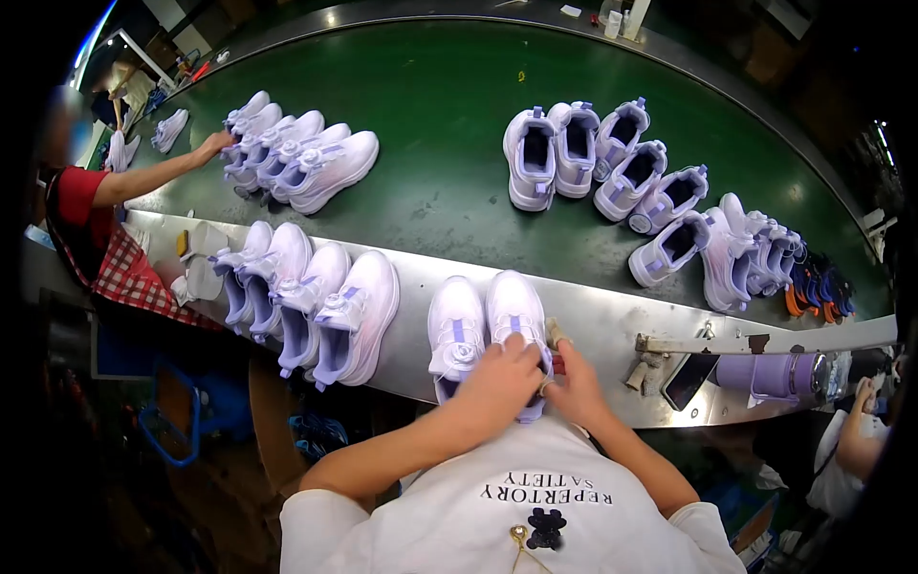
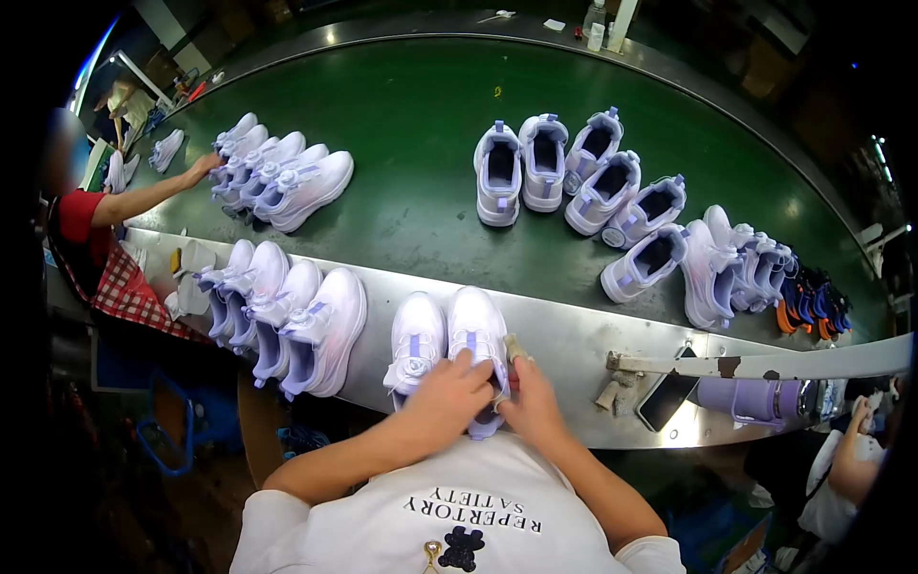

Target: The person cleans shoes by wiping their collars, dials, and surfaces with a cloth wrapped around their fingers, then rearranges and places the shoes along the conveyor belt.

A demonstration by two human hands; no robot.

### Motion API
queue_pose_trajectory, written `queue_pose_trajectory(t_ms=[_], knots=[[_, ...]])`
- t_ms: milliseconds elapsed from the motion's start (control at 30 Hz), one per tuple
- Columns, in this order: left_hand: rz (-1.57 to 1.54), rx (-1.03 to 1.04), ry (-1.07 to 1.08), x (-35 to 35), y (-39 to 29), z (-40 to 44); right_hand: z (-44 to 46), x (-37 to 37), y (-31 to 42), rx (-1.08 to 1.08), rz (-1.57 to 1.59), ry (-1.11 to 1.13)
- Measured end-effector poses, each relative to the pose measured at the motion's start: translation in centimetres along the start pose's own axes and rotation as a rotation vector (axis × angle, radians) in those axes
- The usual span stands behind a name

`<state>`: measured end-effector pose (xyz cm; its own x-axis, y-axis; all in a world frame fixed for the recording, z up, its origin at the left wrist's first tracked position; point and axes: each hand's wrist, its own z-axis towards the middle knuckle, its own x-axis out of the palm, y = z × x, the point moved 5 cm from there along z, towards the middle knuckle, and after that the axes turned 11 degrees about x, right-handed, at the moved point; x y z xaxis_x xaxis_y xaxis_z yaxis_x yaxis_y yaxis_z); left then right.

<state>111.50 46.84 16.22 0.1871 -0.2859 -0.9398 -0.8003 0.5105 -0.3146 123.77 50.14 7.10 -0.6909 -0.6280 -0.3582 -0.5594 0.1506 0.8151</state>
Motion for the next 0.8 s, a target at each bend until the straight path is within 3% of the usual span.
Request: queue_pose_trajectory(t_ms=[33, 133, 333, 433, 533, 567, 667, 800], knots=[[0.099, -0.023, 0.108, 0.2, -0.7, 0.6, 0.1, -0.5, 0.1, 0.01, -0.002, 0.029], [-0.192, -0.019, -0.306, 0.0, 0.2, -0.1, -0.7, -2.4, 3.4, -0.085, -0.193, 0.058], [-0.422, -0.179, -0.578, -3.9, -1.1, -2.9, -1.7, -5.8, 13.1, -0.482, -0.388, -0.046], [-0.193, -0.417, -0.8, -5.1, -0.4, -7.6, -0.4, -3.7, 11.6, -0.513, -0.454, 0.064], [-0.391, -0.545, -0.78, -3.4, 1.2, -8.4, 0.0, -2.6, 10.4, -0.572, -0.429, 0.098], [-0.293, -0.503, -0.749, -3.5, 1.2, -8.0, 0.0, -2.8, 10.4, -0.591, -0.421, 0.119], [-0.443, -0.489, -0.757, -3.7, 1.8, -7.8, 0.1, -4.2, 10.0, -0.559, -0.407, 0.185], [-0.177, -0.545, -0.709, -3.8, 1.0, -9.1, -0.3, -4.9, 10.5, -0.602, -0.602, 0.219]])
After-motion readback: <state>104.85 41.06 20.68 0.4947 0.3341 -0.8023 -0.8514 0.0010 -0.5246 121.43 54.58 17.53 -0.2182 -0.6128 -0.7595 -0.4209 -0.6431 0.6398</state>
